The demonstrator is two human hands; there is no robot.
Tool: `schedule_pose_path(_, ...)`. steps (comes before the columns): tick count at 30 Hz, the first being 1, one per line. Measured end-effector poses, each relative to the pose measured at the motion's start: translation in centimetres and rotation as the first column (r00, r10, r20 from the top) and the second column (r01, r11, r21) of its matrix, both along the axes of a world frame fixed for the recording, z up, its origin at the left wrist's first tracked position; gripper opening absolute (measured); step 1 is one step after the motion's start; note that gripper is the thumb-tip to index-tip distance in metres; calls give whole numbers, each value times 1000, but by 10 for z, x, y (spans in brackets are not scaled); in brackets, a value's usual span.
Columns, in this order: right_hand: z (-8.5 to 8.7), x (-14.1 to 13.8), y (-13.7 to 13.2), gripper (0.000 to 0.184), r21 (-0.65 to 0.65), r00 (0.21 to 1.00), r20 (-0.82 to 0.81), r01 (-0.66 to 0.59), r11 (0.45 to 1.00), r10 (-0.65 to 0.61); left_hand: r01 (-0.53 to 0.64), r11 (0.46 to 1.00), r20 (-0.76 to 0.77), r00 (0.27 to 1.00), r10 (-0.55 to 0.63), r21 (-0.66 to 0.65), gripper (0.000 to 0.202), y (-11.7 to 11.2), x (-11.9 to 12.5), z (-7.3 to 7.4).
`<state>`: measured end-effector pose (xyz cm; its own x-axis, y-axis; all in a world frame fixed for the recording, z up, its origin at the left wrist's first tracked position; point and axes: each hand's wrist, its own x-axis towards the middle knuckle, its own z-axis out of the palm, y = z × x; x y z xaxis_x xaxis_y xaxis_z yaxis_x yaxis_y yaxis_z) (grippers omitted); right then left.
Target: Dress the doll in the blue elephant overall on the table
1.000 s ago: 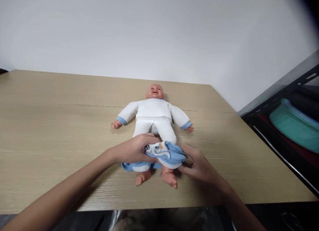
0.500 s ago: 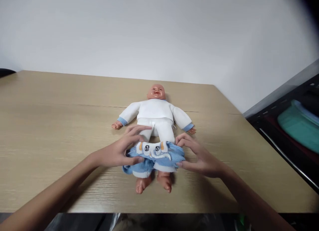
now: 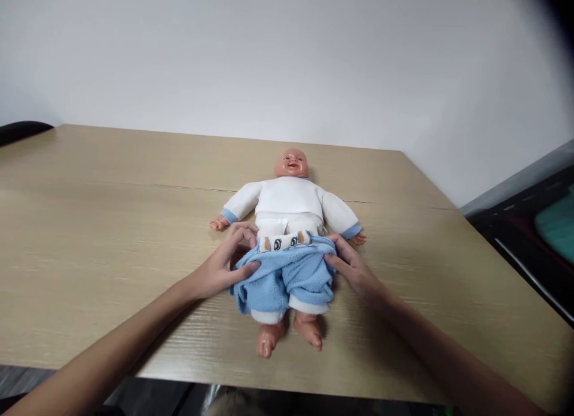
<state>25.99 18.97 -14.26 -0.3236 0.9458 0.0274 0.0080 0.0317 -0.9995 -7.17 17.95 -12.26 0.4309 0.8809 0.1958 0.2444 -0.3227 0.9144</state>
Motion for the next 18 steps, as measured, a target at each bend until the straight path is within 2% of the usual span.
schedule_pose_path(3,-3,-6,-7,31,-101,994,-96,40,994,-50,10,999,60,998,-7,-53,24,3,1,-5)
schedule_pose_path(6,-5,-13,-9,31,-169,979,-185,59,984,-90,-53,988,149,986,74,-144,27,5,7,-9)
schedule_pose_path(10,-7,-16,-3,33,-171,969,-214,85,982,-122,-149,952,195,959,205,-269,40,7,13,-11)
schedule_pose_path(15,-12,-14,5,39,-167,973,-194,88,982,-120,-140,904,215,946,243,-404,54,8,18,-8)
schedule_pose_path(18,-15,-11,7,40,-155,977,-179,90,984,-117,-164,901,217,939,267,-401,55,9,20,-8)
